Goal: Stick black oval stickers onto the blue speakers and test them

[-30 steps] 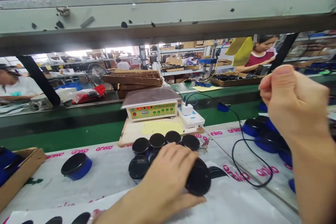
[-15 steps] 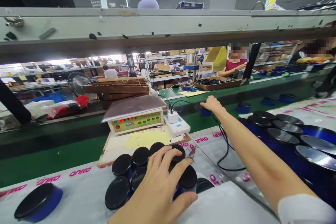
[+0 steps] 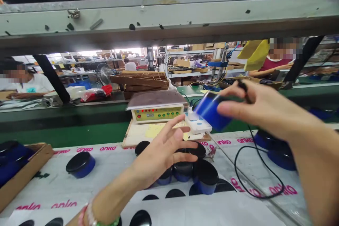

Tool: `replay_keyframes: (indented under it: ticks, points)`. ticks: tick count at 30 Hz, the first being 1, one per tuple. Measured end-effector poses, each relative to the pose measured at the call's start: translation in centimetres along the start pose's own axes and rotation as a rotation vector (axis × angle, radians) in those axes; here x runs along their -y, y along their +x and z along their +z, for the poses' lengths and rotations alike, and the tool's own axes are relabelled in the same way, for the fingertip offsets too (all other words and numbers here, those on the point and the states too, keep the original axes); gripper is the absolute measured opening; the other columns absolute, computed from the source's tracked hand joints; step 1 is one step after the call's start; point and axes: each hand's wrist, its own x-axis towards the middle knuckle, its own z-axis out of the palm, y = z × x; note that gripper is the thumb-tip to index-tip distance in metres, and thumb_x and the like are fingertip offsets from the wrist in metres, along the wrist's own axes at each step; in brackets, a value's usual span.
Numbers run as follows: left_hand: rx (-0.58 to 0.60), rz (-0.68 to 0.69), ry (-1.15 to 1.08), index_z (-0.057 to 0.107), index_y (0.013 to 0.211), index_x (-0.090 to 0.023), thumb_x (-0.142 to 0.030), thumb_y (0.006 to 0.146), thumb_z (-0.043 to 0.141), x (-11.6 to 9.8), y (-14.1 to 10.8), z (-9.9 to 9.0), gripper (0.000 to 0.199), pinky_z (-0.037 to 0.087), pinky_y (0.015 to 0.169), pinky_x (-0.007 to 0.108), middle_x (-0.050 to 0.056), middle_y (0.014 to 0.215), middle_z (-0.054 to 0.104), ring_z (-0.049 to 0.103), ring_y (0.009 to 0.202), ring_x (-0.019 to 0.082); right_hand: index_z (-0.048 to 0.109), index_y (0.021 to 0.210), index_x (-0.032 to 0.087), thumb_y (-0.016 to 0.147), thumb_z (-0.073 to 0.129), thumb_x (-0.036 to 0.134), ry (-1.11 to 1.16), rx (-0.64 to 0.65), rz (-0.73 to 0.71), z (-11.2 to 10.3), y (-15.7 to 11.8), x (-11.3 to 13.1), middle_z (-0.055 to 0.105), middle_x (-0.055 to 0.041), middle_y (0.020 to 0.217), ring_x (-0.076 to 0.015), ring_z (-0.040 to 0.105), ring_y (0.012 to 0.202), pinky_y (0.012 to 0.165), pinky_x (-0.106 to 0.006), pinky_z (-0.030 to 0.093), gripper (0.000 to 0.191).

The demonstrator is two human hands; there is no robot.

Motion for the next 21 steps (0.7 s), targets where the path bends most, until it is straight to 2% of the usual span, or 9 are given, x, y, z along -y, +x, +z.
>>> replay_keyframes:
  ticks: [2,4,6,7,10,13,15,17,21]
  points:
    - [0.111,-0.049,-0.190,0.060,0.120,-0.024,-0.063,0.077,0.060,-0.1,-0.3,0.0,0.059,0.058,0.075,0.032,0.011,0.114,0.065,0.067,0.092,0.022,0.053,0.090,0.022,0.063,0.078,0.052,0.304,0.316,0.059,2.4,-2.6,4.2,0.059,0.0037,0.066,-0.0113,0.054,0.044,0.033,-0.021,0.039,0.047]
    - [0.101,-0.024,-0.263,0.066,0.109,-0.019,-0.060,0.077,0.062,-0.4,-0.4,-0.2,0.052,0.059,0.070,0.029,0.009,0.100,0.070,0.069,0.082,0.019,0.046,0.094,0.024,0.069,0.077,0.043,0.543,0.406,0.123,4.7,-4.4,6.2,0.056,0.0059,0.071,-0.0104,0.056,0.048,0.039,-0.021,0.045,0.044]
    - [0.036,-0.021,-0.312,0.068,0.104,-0.015,-0.053,0.082,0.061,-0.8,-0.3,-0.5,0.044,0.060,0.064,0.025,0.008,0.092,0.072,0.069,0.074,0.016,0.041,0.092,0.024,0.073,0.074,0.036,0.652,0.429,0.145,5.9,-5.0,6.2,0.054,0.0066,0.077,-0.0083,0.056,0.050,0.044,-0.021,0.047,0.040]
    - [0.022,-0.051,-0.340,0.068,0.102,-0.012,-0.053,0.085,0.057,-1.0,-0.2,-0.7,0.046,0.060,0.062,0.023,0.010,0.089,0.072,0.069,0.072,0.016,0.039,0.090,0.024,0.075,0.072,0.035,0.648,0.429,0.145,6.1,-5.0,5.7,0.053,0.0065,0.080,-0.0074,0.056,0.050,0.044,-0.020,0.046,0.038]
    - [0.004,-0.161,-0.410,0.067,0.098,-0.004,-0.059,0.090,0.041,-1.5,0.1,-1.2,0.061,0.060,0.057,0.021,0.015,0.081,0.071,0.070,0.070,0.019,0.035,0.082,0.024,0.085,0.061,0.042,0.422,0.375,0.119,5.3,-5.0,4.4,0.047,0.0071,0.076,-0.0063,0.047,0.049,0.041,-0.020,0.037,0.031]
    - [-0.090,-0.160,-0.394,0.065,0.103,-0.006,-0.052,0.092,0.043,-1.7,0.3,-1.3,0.052,0.061,0.060,0.024,0.013,0.084,0.071,0.071,0.074,0.020,0.043,0.081,0.024,0.097,0.038,0.042,0.149,0.303,-0.019,4.1,-5.6,4.7,0.049,0.0049,0.071,-0.0104,0.048,0.058,0.050,-0.022,0.040,0.025]
    - [-0.111,-0.143,-0.373,0.062,0.110,-0.009,-0.049,0.093,0.043,-1.6,0.3,-1.2,0.047,0.062,0.060,0.026,0.012,0.087,0.071,0.071,0.074,0.020,0.049,0.086,0.025,0.100,0.028,0.036,0.045,0.256,-0.144,3.8,-6.3,5.4,0.056,0.0028,0.077,-0.0120,0.054,0.067,0.059,-0.023,0.043,0.028]
    - [-0.106,-0.124,-0.351,0.059,0.116,-0.012,-0.047,0.094,0.043,-1.5,0.3,-1.1,0.045,0.062,0.059,0.026,0.011,0.090,0.071,0.071,0.074,0.020,0.050,0.088,0.025,0.101,0.029,0.030,-0.062,0.221,-0.245,4.1,-6.8,5.7,0.059,0.0029,0.078,-0.0115,0.055,0.064,0.057,-0.023,0.041,0.025]
    - [-0.143,-0.086,-0.275,0.060,0.115,-0.014,-0.045,0.094,0.045,-1.3,0.2,-1.0,0.040,0.062,0.061,0.029,0.010,0.093,0.070,0.070,0.075,0.018,0.045,0.076,0.023,0.099,0.035,0.027,-0.313,0.185,-0.375,5.1,-7.1,5.0,0.056,0.0038,0.060,-0.0123,0.048,0.045,0.044,-0.025,0.030,0.025]
